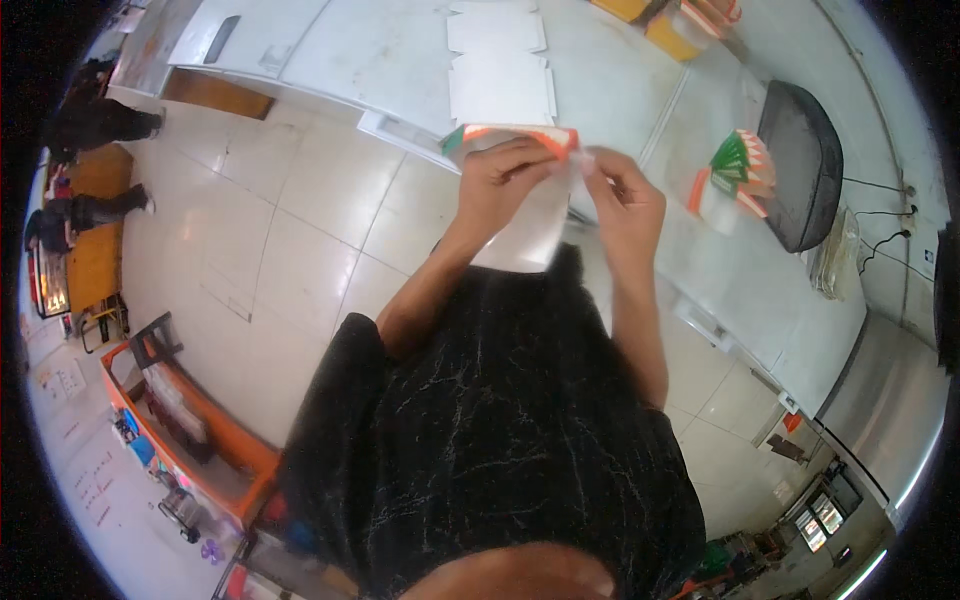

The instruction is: The person assembles small, colorful cardboard boxes by hand. They fold the flat cardboard pieces into rectangular shapes, tuck in the flaps, and place the finished boxes on a white counter. The process is repeated multiple times throughout the clip.

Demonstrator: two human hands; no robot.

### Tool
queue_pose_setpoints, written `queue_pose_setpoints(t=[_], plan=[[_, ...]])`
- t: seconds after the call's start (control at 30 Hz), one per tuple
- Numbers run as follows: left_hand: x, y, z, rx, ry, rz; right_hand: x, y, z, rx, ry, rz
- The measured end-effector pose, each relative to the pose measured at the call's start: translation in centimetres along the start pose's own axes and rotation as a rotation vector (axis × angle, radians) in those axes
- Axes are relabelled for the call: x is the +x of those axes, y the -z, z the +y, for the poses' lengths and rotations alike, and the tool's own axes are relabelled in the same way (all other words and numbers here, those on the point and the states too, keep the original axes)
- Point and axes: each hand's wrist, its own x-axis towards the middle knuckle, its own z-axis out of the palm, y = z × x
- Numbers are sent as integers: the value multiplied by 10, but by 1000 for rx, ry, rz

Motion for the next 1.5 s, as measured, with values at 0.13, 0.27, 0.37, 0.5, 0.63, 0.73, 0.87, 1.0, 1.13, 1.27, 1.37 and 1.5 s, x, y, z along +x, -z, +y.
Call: queue_pose_setpoints(t=[0.13, 0.27, 0.37, 0.5, 0.63, 0.73, 0.87, 1.0, 1.13, 1.27, 1.37, 1.5], plan=[[-3, -2, 1, -74, 20, 30, -1, -1, -4, -17, 17, -23], [-4, -2, 4, -75, 50, 24, 0, -3, -1, -15, 76, -24], [-4, -5, 4, -103, 58, 39, -2, -11, -2, -142, 139, 14], [-4, -8, 8, -95, 53, 94, -5, -17, 5, -220, 274, 48], [-9, -16, 7, -39, 49, 168, -9, -19, 7, -196, 249, 93], [-9, -17, 12, 111, -32, 148, -10, -20, 14, -33, 119, 130], [-11, -25, 26, 124, -92, 157, -7, -29, 13, 12, 185, 192], [-17, -29, 22, 98, -117, 143, -4, -37, 18, -137, 360, 198], [-2, -21, 27, 82, -128, 201, -5, -34, 21, -96, 384, 47], [-2, -11, 6, 669, -281, 220, 8, -19, 26, 380, 3, -49], [-8, -8, -5, 933, -423, 119, 24, -21, 4, -267, 212, -80], [-22, -3, -18, 1007, -517, -108, 45, -19, 1, -577, 249, -214]])
